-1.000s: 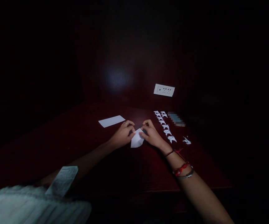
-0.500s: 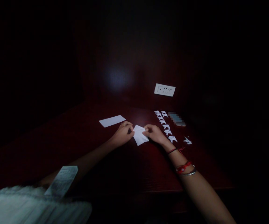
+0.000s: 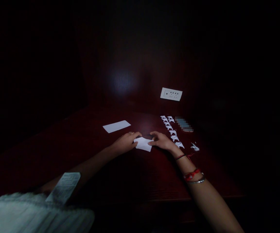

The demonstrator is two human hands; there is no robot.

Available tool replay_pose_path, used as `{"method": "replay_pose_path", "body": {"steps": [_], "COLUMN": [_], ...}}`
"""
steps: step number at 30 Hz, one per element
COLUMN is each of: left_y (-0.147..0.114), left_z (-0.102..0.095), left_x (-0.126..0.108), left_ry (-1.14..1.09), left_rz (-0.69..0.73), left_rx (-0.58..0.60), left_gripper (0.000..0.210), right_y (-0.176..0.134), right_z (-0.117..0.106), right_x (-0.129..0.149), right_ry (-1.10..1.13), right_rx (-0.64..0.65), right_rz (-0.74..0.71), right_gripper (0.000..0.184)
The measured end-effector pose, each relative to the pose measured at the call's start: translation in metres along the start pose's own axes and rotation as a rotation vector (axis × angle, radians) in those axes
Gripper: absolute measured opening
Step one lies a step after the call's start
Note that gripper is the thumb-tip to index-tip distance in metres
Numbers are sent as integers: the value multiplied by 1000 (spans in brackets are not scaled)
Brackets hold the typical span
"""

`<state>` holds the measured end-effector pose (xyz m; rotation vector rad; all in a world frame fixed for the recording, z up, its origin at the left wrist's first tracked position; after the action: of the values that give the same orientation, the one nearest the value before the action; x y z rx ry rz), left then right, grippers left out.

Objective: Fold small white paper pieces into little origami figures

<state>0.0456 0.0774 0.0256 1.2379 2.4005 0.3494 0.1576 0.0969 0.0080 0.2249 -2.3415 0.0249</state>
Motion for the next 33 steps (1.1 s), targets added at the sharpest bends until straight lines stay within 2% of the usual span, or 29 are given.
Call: {"method": "replay_pose_path", "body": {"steps": [3, 7, 11, 14, 16, 19, 21, 24, 27, 29, 33], "left_y": [0, 1, 2, 2, 3, 5, 5, 1, -6, -11, -12], "left_z": [0, 4, 8, 12, 13, 9, 6, 2, -2, -1, 5], "left_x": [-6, -16, -27, -36, -36, -26, -15, 6, 29, 39, 42], "left_ry": [80, 65, 18, -18, -33, -35, -30, -22, 29, 66, 42], "left_rz": [59, 149, 221, 283, 275, 185, 107, -47, -227, -318, -360], "left_rx": [12, 95, 145, 163, 149, 97, 55, -8, -75, -82, -30], "left_gripper": [26, 19, 19, 20, 19, 14, 12, 28, 55, 66, 47], "right_y": [-1, 1, 4, 4, 2, -6, -10, -10, -5, -1, 5], "right_z": [-1, -5, -14, -13, -13, -21, -27, -26, -14, -8, 0], "right_x": [0, -1, -2, 2, 8, 18, 19, 12, 3, -3, -13], "right_ry": [-75, -73, -27, -22, -40, -141, -226, -254, -142, -28, 126], "right_rx": [-20, -100, -238, -255, -262, -334, -382, -333, -219, -189, -166], "right_rz": [21, 50, 20, -14, -46, -85, -57, 42, 108, 126, 123], "right_gripper": [51, 46, 43, 42, 41, 40, 36, 30, 30, 33, 37]}}
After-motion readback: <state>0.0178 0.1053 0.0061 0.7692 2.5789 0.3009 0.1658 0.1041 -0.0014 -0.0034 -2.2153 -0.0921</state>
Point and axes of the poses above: each hand's wrist, its own y-axis towards the middle knuckle, its own z-axis out of the palm, x = y × z, the point moved 10 cm from there along y, towards the middle knuckle, and after that the axes turned 10 degrees about z, right-handed, at the moved point
